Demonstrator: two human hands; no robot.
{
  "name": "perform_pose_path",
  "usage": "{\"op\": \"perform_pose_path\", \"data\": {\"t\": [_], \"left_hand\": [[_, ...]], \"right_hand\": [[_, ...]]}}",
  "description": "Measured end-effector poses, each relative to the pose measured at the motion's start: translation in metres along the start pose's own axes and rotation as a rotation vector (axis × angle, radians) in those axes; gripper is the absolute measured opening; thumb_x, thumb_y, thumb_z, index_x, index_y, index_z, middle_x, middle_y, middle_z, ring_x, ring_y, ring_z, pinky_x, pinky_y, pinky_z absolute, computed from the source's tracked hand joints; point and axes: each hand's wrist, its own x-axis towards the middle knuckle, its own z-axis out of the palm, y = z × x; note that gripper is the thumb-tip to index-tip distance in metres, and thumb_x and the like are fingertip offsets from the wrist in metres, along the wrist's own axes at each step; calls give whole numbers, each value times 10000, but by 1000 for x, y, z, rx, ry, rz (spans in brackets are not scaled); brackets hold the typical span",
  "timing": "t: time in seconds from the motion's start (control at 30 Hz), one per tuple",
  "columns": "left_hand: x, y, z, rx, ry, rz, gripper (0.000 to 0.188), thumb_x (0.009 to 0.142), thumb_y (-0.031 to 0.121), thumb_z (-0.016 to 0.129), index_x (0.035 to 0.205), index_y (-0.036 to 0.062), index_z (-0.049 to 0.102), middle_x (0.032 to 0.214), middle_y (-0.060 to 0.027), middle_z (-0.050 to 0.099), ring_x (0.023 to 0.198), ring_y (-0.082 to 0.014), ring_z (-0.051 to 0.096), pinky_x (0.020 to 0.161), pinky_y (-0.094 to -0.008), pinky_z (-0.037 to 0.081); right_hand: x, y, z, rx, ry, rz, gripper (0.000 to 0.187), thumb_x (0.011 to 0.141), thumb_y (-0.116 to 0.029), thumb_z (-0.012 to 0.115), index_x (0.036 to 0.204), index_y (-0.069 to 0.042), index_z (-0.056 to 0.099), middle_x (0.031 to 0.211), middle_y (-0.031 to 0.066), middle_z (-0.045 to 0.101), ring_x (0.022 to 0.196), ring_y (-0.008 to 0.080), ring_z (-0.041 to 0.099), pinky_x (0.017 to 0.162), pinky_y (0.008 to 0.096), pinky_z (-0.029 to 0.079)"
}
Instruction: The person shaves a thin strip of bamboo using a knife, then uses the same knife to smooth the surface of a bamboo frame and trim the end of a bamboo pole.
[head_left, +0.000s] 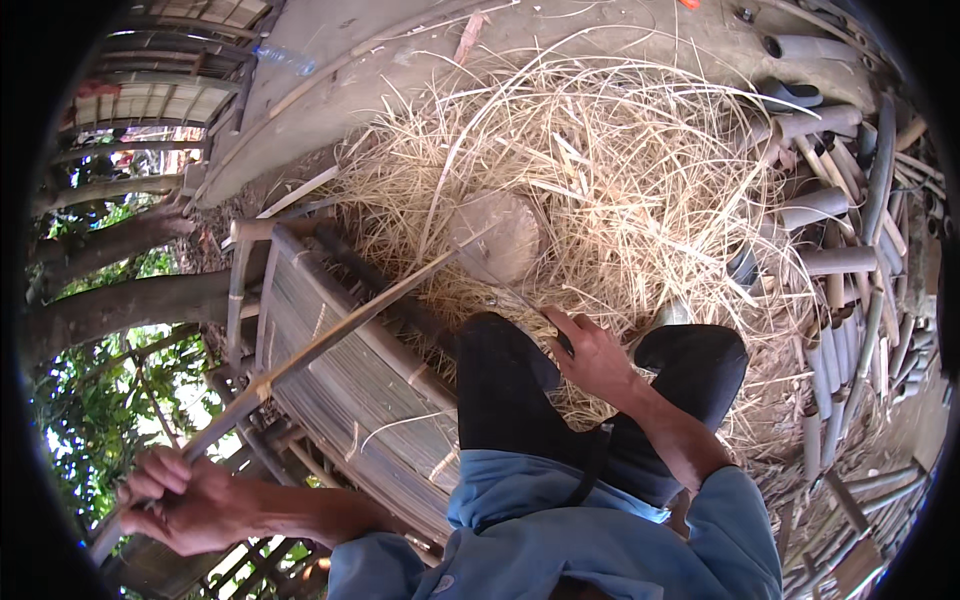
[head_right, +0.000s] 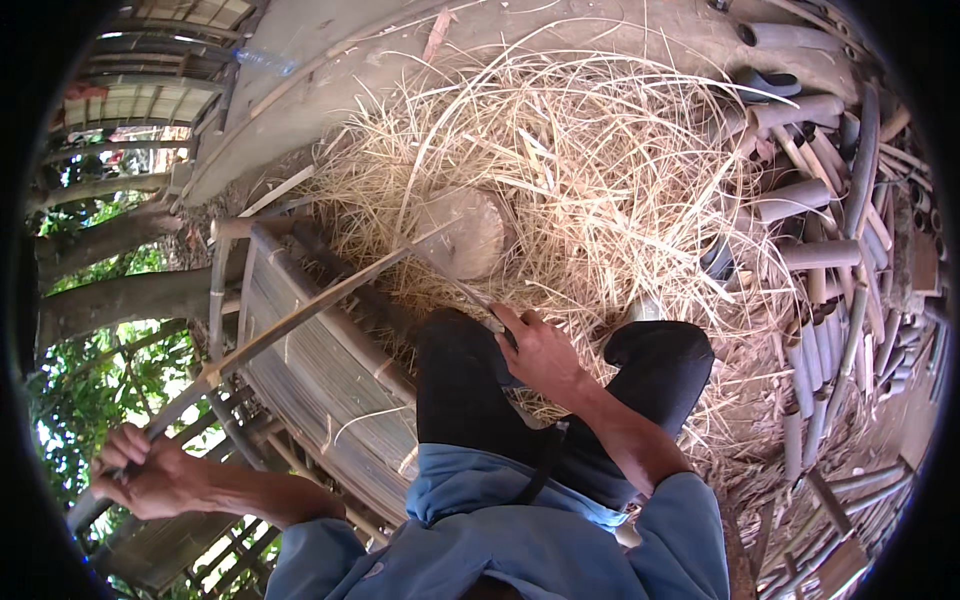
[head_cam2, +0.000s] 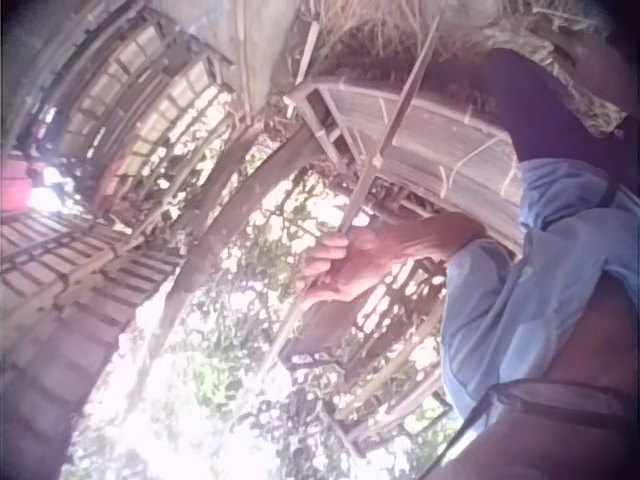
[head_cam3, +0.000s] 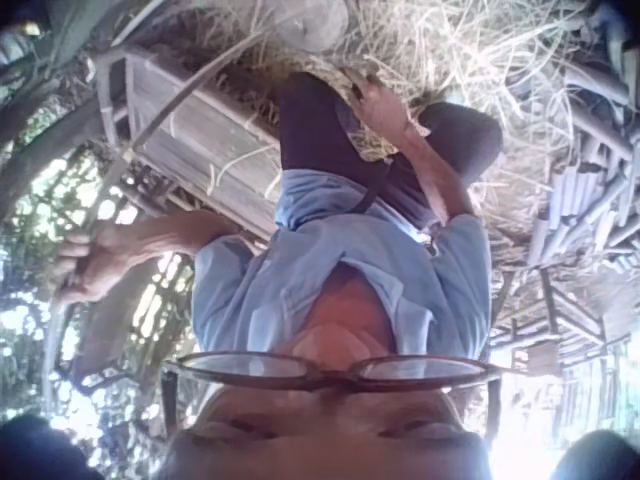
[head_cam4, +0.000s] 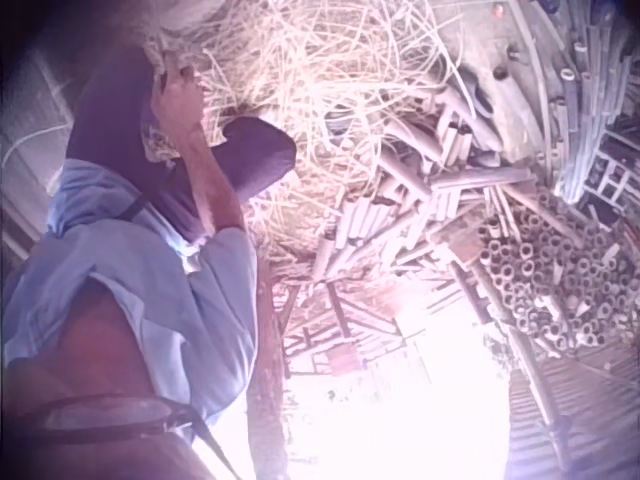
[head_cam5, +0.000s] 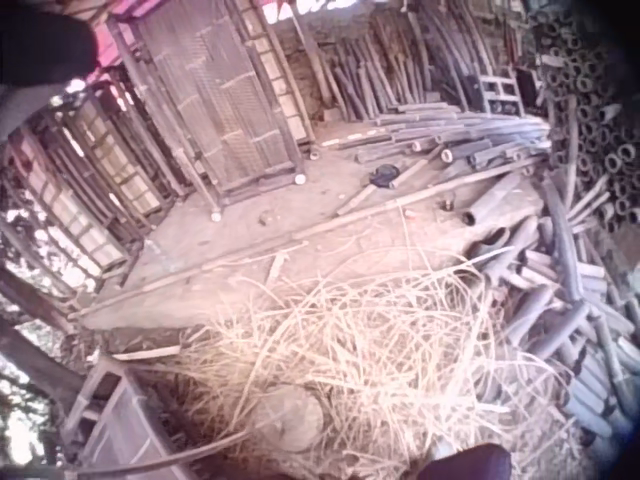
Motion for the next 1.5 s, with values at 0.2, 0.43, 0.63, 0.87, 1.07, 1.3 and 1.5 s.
{"op": "perform_pose_path", "data": {"t": [0.2,0.43,0.63,0.87,1.07,1.3,1.5], "left_hand": [[-73,-18,-21,-90,-69,-30,409,1110,381,387,985,20,532,693,-22,358,604,-131,299,505,-287,282],[-131,10,-47,-248,231,63,452,1111,425,364,1030,28,563,706,-6,376,572,-118,331,482,-263,306],[-179,16,-48,55,441,154,486,1097,497,352,965,66,535,607,29,312,462,-79,237,356,-236,239],[-189,49,-39,-17,421,249,504,1092,516,347,965,65,533,644,12,365,477,-84,281,372,-254,252],[-215,29,-25,92,484,276,567,1079,553,337,956,42,550,648,1,368,484,-88,283,356,-253,297],[-220,34,-10,75,486,273,544,1084,537,356,950,46,549,652,-3,358,483,-97,273,352,-261,288],[-236,39,-8,42,453,284,518,1084,536,359,949,63,522,657,7,342,486,-97,258,366,-256,278]], "right_hand": [[-23,20,59,-72,17,-15,531,906,-157,697,1408,-119,529,967,256,660,873,461,665,758,513,551],[-50,5,81,-243,37,-11,497,908,-158,689,1376,-105,529,1044,270,667,950,478,662,835,532,541],[-73,-45,93,-128,179,-230,440,935,-154,681,1342,-85,531,1051,287,673,918,502,662,782,538,550],[-61,-71,116,-236,200,-317,292,942,-175,681,1170,-40,557,810,252,671,745,458,683,652,538,545],[-79,-113,108,-153,159,-374,209,927,-162,702,1047,-50,572,751,216,650,657,414,679,565,497,546],[-111,-193,84,7,158,-784,216,910,-177,722,1038,-50,603,810,122,609,572,282,650,491,377,564],[-104,-182,98,-212,46,-687,247,883,-146,746,1051,-17,618,786,93,581,569,228,609,465,355,536]]}}
